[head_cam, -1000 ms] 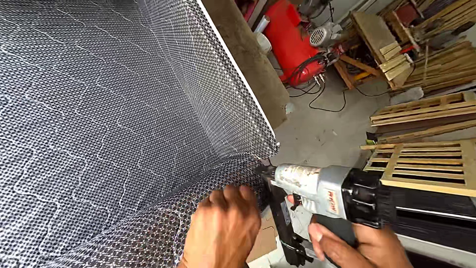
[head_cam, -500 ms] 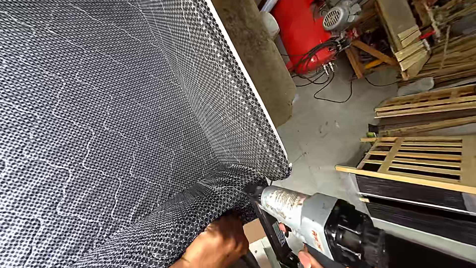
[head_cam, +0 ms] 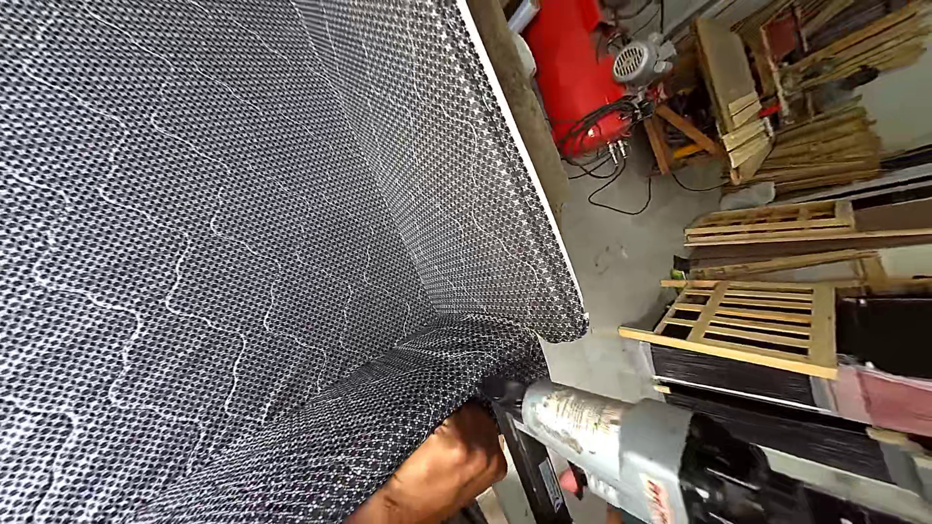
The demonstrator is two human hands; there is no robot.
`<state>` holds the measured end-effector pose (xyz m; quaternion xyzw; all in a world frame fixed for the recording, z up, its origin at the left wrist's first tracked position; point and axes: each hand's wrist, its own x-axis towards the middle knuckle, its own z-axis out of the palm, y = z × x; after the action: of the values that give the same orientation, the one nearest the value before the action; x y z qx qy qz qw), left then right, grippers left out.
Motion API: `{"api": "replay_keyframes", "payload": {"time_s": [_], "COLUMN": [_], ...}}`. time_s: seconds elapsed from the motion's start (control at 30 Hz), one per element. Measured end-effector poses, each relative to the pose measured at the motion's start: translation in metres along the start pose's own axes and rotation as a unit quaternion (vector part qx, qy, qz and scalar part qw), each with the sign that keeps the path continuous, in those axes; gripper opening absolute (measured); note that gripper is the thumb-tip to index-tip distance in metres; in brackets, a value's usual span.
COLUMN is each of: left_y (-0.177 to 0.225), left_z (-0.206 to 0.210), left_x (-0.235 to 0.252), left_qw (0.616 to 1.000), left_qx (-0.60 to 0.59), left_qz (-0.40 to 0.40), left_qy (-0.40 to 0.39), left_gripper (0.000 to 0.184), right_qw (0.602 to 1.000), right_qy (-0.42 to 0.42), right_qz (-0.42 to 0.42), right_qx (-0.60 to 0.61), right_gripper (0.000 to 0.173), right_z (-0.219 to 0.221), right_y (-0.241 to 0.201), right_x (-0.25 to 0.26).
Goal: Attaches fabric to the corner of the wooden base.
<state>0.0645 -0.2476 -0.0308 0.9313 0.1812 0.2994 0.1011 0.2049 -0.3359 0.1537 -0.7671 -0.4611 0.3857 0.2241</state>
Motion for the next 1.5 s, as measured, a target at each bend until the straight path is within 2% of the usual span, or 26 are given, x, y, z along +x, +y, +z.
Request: {"api": "replay_keyframes", "payload": {"time_s": [0.13,0.2,0.3,0.33,0.37,0.43,0.47,0.53,0.6,0.63,0.67,0.77,0.83,0.87,0.9,0.97,1.03,1.07,1.1,1.13,1.17,1.23,1.3,1.37,1.43,1.5], "left_y": [0.002,0.000,0.006,0.007,0.005,0.001,0.001,0.005,0.010,0.014,0.017,0.029,0.041,0.045,0.047,0.058,0.050,0.044,0.041,0.041,0.041,0.045,0.044,0.045,0.046,0.044], "left_z": [-0.005,-0.011,-0.033,-0.044,-0.054,-0.062,-0.062,-0.060,-0.051,-0.049,-0.053,-0.077,-0.088,-0.090,-0.093,-0.088,-0.091,-0.093,-0.096,-0.099,-0.101,-0.101,-0.095,-0.093,-0.092,-0.093], "left_x": [-0.005,-0.011,-0.048,-0.064,-0.078,-0.101,-0.107,-0.106,-0.112,-0.121,-0.128,-0.130,-0.120,-0.114,-0.104,-0.077,-0.073,-0.080,-0.083,-0.083,-0.080,-0.077,-0.079,-0.079,-0.085,-0.097], "left_qw": [1.000,0.998,0.964,0.925,0.862,0.711,0.656,0.587,0.507,0.469,0.453,0.520,0.590,0.625,0.625,0.526,0.463,0.442,0.416,0.397,0.386,0.381,0.417,0.423,0.410,0.418], "left_qx": [-0.021,-0.068,-0.234,-0.328,-0.433,-0.606,-0.662,-0.737,-0.794,-0.806,-0.798,-0.728,-0.675,-0.657,-0.675,-0.769,-0.823,-0.840,-0.843,-0.829,-0.804,-0.758,-0.746,-0.741,-0.738,-0.758], "left_qz": [0.004,0.013,-0.069,-0.128,-0.197,-0.307,-0.323,-0.304,-0.314,-0.351,-0.392,-0.446,-0.443,-0.420,-0.389,-0.352,-0.314,-0.305,-0.333,-0.388,-0.448,-0.529,-0.519,-0.522,-0.536,-0.500], "left_qy": [0.009,0.001,-0.100,-0.144,-0.175,-0.180,-0.164,-0.144,-0.119,-0.088,-0.065,-0.019,0.019,0.034,0.042,0.087,0.098,0.079,0.073,0.072,0.060,0.020,0.005,0.003,0.004,0.011], "left_gripper": [0.024,0.022,0.016,0.024,0.035,0.068,0.090,0.122,0.128,0.120,0.109,0.058,0.023,0.018,0.022,0.046,0.086,0.095,0.092,0.079,0.066,0.070,0.085,0.089,0.080,0.064], "right_qw": [0.995,0.994,0.998,0.998,0.998,0.997,0.997,0.997,0.997,0.997,0.997,0.997,0.997,0.996,0.996,0.995,0.994,0.994,0.994,0.994,0.994,0.994,0.994,0.994,0.994,0.994], "right_qy": [-0.039,-0.038,-0.018,-0.015,-0.013,0.006,0.012,0.028,0.024,0.022,0.018,0.016,0.020,0.023,0.027,0.034,0.040,0.041,0.041,0.040,0.040,0.043,0.041,0.042,0.040,0.041], "right_qz": [0.018,-0.006,-0.007,0.008,0.009,0.001,-0.003,-0.025,-0.041,-0.045,-0.047,-0.045,-0.052,-0.059,-0.064,-0.071,-0.077,-0.080,-0.081,-0.082,-0.083,-0.086,-0.091,-0.090,-0.088,-0.087], "right_qx": [-0.086,-0.100,-0.063,-0.054,-0.058,-0.080,-0.079,-0.071,-0.062,-0.057,-0.054,-0.053,-0.056,-0.056,-0.056,-0.059,-0.066,-0.067,-0.066,-0.063,-0.060,-0.055,-0.053,-0.053,-0.053,-0.047], "right_gripper": [0.032,0.032,0.035,0.036,0.035,0.029,0.027,0.026,0.025,0.025,0.026,0.026,0.025,0.025,0.025,0.026,0.027,0.027,0.027,0.026,0.027,0.026,0.028,0.028,0.028,0.026], "right_z": [0.009,0.002,-0.004,-0.004,-0.004,0.002,0.005,0.012,0.014,0.014,0.014,0.016,0.018,0.018,0.019,0.021,0.021,0.021,0.021,0.020,0.020,0.020,0.017,0.017,0.016,0.015], "right_y": [-0.010,-0.008,0.006,0.006,0.003,-0.004,-0.003,0.000,0.004,0.005,0.005,0.008,0.011,0.012,0.014,0.016,0.018,0.019,0.020,0.021,0.022,0.023,0.024,0.026,0.027,0.026], "right_x": [-0.003,-0.011,-0.021,-0.018,-0.013,-0.006,-0.004,0.000,-0.001,-0.002,-0.002,-0.004,-0.007,-0.006,-0.006,-0.006,-0.006,-0.006,-0.006,-0.006,-0.006,-0.007,-0.005,-0.006,-0.008,-0.007]}}
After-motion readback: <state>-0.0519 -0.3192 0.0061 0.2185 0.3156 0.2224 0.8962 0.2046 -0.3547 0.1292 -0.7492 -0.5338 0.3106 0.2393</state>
